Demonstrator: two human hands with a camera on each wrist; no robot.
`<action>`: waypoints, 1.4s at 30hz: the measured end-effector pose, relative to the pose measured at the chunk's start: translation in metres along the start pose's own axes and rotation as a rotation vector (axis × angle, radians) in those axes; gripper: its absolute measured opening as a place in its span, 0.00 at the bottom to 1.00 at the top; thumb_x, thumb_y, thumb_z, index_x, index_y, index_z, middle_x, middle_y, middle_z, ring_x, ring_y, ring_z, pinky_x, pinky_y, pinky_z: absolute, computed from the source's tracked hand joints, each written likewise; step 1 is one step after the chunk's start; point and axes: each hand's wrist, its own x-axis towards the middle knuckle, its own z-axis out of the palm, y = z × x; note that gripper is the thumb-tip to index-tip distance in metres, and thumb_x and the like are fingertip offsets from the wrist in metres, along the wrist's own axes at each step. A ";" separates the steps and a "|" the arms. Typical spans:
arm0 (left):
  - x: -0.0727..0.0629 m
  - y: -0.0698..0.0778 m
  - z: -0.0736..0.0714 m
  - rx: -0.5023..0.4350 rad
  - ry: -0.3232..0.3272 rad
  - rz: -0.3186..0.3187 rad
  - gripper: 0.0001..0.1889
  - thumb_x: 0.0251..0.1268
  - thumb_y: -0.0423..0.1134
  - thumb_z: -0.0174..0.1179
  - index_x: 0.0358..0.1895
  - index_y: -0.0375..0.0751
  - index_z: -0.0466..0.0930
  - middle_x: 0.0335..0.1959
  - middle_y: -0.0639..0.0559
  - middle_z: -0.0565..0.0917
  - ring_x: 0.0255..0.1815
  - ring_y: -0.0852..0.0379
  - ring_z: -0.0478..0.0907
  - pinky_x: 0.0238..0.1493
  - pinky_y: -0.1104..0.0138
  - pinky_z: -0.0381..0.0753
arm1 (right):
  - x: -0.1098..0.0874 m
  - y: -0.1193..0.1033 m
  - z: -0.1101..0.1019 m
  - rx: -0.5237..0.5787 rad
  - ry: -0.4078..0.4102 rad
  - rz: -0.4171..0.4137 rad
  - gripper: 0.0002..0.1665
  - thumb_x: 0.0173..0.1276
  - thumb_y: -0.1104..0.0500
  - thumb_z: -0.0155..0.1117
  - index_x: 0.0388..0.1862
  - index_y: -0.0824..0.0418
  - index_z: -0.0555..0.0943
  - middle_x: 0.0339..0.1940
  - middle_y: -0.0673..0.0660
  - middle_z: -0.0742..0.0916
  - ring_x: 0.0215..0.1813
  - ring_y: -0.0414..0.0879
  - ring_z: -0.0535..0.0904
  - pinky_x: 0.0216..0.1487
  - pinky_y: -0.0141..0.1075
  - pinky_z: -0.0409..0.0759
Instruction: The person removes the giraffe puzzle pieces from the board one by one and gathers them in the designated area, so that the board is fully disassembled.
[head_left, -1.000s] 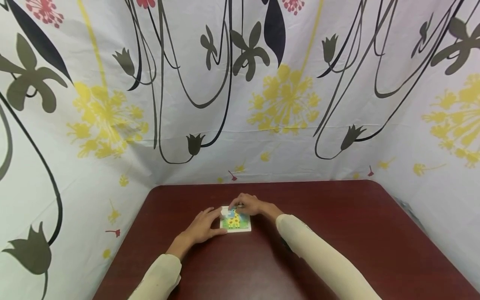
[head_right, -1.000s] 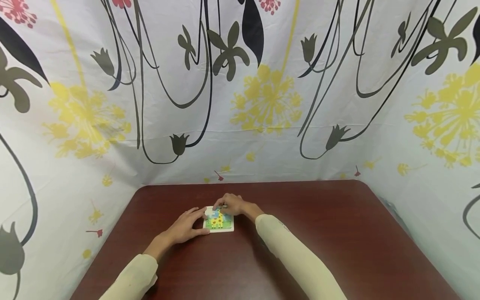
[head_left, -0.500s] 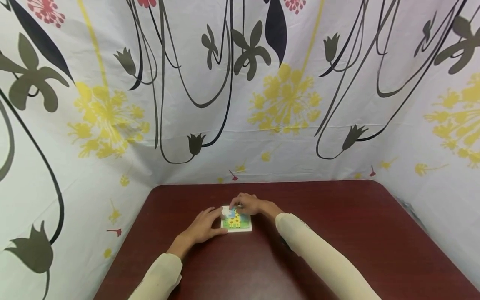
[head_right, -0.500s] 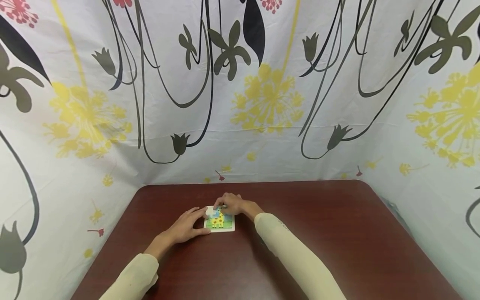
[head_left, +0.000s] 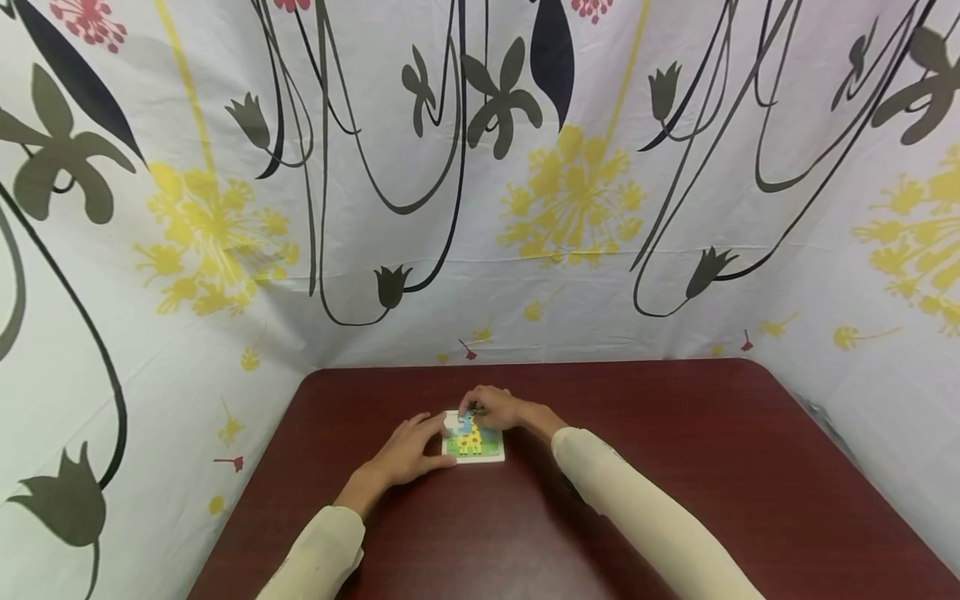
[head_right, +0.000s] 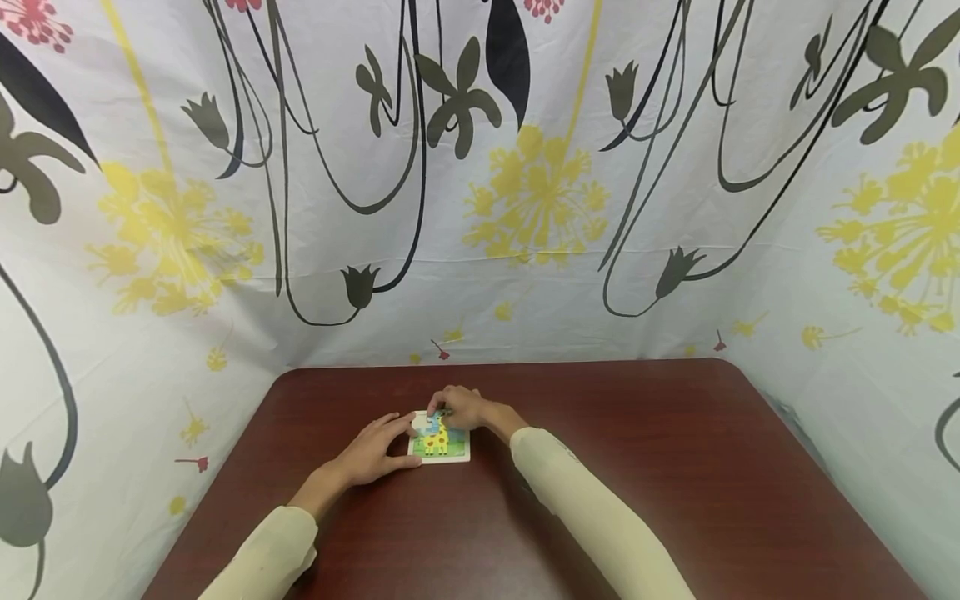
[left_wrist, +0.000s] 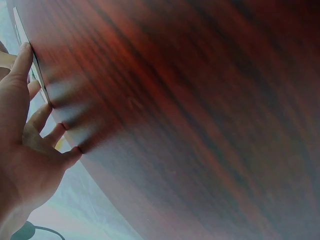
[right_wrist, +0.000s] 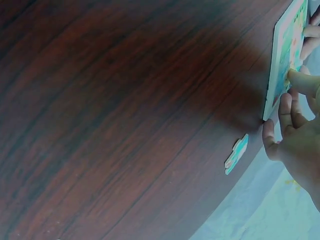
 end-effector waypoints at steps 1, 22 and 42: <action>0.000 0.000 0.000 -0.001 0.001 0.000 0.22 0.68 0.59 0.68 0.58 0.54 0.79 0.79 0.44 0.68 0.80 0.33 0.59 0.74 0.33 0.56 | 0.000 0.001 0.000 0.002 0.005 -0.010 0.13 0.78 0.66 0.59 0.55 0.54 0.83 0.55 0.54 0.81 0.59 0.51 0.76 0.63 0.57 0.66; -0.002 0.004 0.000 -0.012 -0.008 0.005 0.22 0.69 0.57 0.68 0.58 0.52 0.79 0.79 0.43 0.67 0.79 0.32 0.58 0.74 0.33 0.55 | -0.007 0.000 0.007 0.013 0.156 -0.116 0.13 0.74 0.70 0.64 0.54 0.61 0.86 0.53 0.57 0.85 0.54 0.52 0.84 0.55 0.40 0.84; -0.002 0.009 -0.004 0.144 -0.158 0.044 0.28 0.80 0.57 0.55 0.79 0.62 0.67 0.83 0.40 0.56 0.82 0.29 0.51 0.73 0.28 0.50 | -0.008 -0.004 0.011 0.061 0.211 -0.079 0.13 0.72 0.72 0.65 0.52 0.62 0.86 0.50 0.59 0.87 0.53 0.54 0.85 0.54 0.44 0.85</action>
